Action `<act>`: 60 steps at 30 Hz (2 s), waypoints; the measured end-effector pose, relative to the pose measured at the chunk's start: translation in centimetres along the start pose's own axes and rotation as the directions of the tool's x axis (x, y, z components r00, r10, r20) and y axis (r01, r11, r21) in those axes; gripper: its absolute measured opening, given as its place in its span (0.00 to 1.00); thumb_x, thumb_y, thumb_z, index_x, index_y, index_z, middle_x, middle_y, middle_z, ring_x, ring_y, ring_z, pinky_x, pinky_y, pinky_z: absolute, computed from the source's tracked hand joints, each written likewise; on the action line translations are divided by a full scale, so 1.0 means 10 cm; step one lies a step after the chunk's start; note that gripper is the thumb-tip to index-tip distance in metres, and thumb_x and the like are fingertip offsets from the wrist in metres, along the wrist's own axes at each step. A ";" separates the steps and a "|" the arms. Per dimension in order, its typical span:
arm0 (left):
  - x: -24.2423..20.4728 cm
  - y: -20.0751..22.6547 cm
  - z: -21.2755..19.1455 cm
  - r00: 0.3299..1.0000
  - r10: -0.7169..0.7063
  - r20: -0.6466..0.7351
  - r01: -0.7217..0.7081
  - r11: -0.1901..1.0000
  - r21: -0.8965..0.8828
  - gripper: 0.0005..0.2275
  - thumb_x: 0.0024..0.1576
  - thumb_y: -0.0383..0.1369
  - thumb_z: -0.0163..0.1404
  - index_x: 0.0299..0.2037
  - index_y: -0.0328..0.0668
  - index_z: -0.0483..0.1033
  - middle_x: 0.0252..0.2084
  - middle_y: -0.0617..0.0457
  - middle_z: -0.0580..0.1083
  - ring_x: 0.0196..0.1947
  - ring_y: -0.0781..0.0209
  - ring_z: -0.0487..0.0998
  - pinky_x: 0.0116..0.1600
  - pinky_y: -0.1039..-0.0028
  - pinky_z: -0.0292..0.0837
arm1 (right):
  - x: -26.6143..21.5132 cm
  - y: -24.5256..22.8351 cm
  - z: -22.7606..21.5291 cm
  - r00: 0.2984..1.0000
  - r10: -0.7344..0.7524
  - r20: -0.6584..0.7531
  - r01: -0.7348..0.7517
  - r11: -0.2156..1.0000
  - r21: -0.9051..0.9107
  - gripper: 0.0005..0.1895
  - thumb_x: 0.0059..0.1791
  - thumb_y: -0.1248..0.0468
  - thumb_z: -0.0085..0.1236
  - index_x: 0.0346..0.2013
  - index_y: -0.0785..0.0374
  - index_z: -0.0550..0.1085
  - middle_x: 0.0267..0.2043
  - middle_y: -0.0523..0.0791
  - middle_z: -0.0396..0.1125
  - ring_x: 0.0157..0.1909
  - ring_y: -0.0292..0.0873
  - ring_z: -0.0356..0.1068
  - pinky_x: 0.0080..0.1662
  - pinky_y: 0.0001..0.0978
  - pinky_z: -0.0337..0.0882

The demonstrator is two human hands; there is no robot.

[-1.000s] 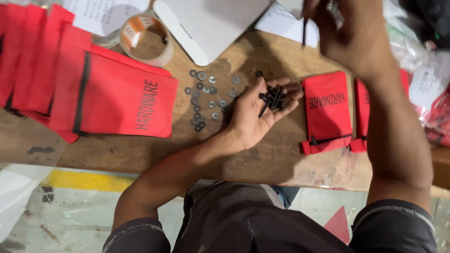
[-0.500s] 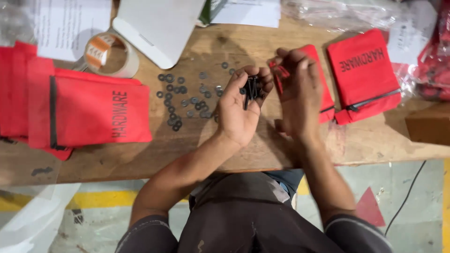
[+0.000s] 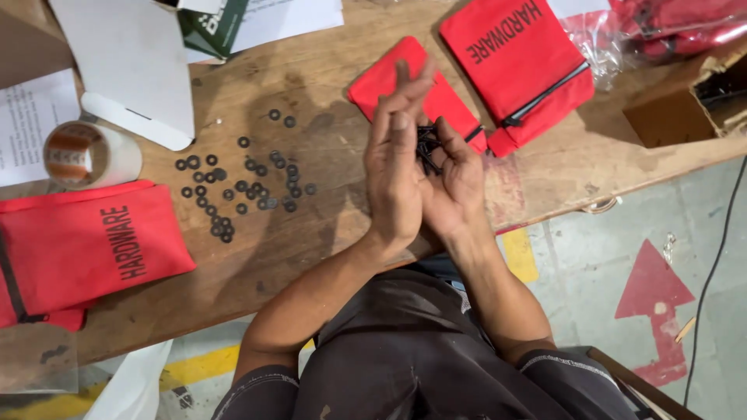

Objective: Sorting screws and washers on a workbench and counting or placing them near red storage bags.

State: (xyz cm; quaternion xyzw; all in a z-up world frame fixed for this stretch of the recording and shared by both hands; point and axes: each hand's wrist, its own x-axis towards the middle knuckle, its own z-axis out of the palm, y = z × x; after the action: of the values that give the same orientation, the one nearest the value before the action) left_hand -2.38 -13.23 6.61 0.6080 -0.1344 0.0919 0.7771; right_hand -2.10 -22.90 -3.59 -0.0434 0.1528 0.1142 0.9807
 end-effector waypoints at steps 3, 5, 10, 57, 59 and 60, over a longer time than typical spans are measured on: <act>0.06 -0.04 0.00 0.979 0.203 -0.026 -0.203 0.979 -0.004 0.14 0.76 0.39 0.38 0.63 0.38 0.67 0.70 0.43 0.66 0.72 0.57 0.61 0.77 0.63 0.61 | -0.26 -0.19 0.52 0.999 -0.034 -0.033 0.039 0.986 0.162 0.17 0.60 0.62 0.41 0.57 0.73 0.68 0.60 0.58 0.66 0.65 0.55 0.65 0.67 0.49 0.69; 0.04 -0.19 -0.10 0.983 0.182 -0.007 -0.176 0.958 0.228 0.12 0.73 0.37 0.43 0.61 0.42 0.71 0.65 0.46 0.69 0.66 0.57 0.68 0.68 0.66 0.71 | -0.33 -0.40 0.45 0.994 -0.097 -0.046 0.104 0.972 0.212 0.17 0.61 0.64 0.40 0.57 0.74 0.68 0.61 0.59 0.65 0.66 0.56 0.65 0.69 0.49 0.68; 0.03 -0.22 -0.13 0.947 -0.032 0.320 -0.231 0.625 0.746 0.15 0.60 0.32 0.58 0.56 0.41 0.75 0.55 0.47 0.73 0.56 0.51 0.74 0.58 0.60 0.76 | -0.49 -0.68 0.29 0.965 -0.257 -0.056 0.263 0.932 0.250 0.17 0.61 0.66 0.38 0.58 0.77 0.68 0.64 0.60 0.64 0.68 0.57 0.64 0.72 0.52 0.65; 0.10 0.18 -0.28 0.889 -0.223 0.400 -0.182 0.631 0.754 0.10 0.65 0.24 0.55 0.55 0.38 0.80 0.44 0.54 0.77 0.32 0.71 0.78 0.36 0.79 0.75 | -1.07 -0.45 0.68 0.993 -0.107 0.040 0.109 0.993 -0.045 0.24 0.63 0.56 0.34 0.60 0.76 0.66 0.67 0.63 0.61 0.73 0.58 0.61 0.74 0.47 0.61; 0.10 0.22 -0.25 0.883 -0.202 0.424 -0.226 0.609 0.760 0.09 0.65 0.24 0.56 0.54 0.38 0.80 0.44 0.53 0.77 0.33 0.70 0.78 0.38 0.78 0.76 | -1.05 -0.44 0.65 0.997 -0.074 0.024 0.075 0.996 -0.050 0.24 0.63 0.56 0.34 0.60 0.76 0.66 0.67 0.63 0.61 0.72 0.58 0.61 0.73 0.47 0.61; 0.10 0.24 -0.25 0.877 -0.179 0.446 -0.270 0.585 0.765 0.08 0.66 0.24 0.56 0.54 0.38 0.79 0.44 0.53 0.76 0.34 0.69 0.79 0.39 0.77 0.76 | -1.04 -0.42 0.64 0.999 -0.039 0.011 0.039 0.998 -0.056 0.25 0.62 0.56 0.35 0.61 0.76 0.65 0.67 0.63 0.61 0.72 0.58 0.61 0.72 0.46 0.61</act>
State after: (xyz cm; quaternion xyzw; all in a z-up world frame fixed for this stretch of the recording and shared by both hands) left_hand -1.94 -10.27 8.56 0.8925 -0.2812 0.0104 0.3526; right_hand -8.89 -28.40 5.87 -0.0736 0.1438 0.0996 0.9818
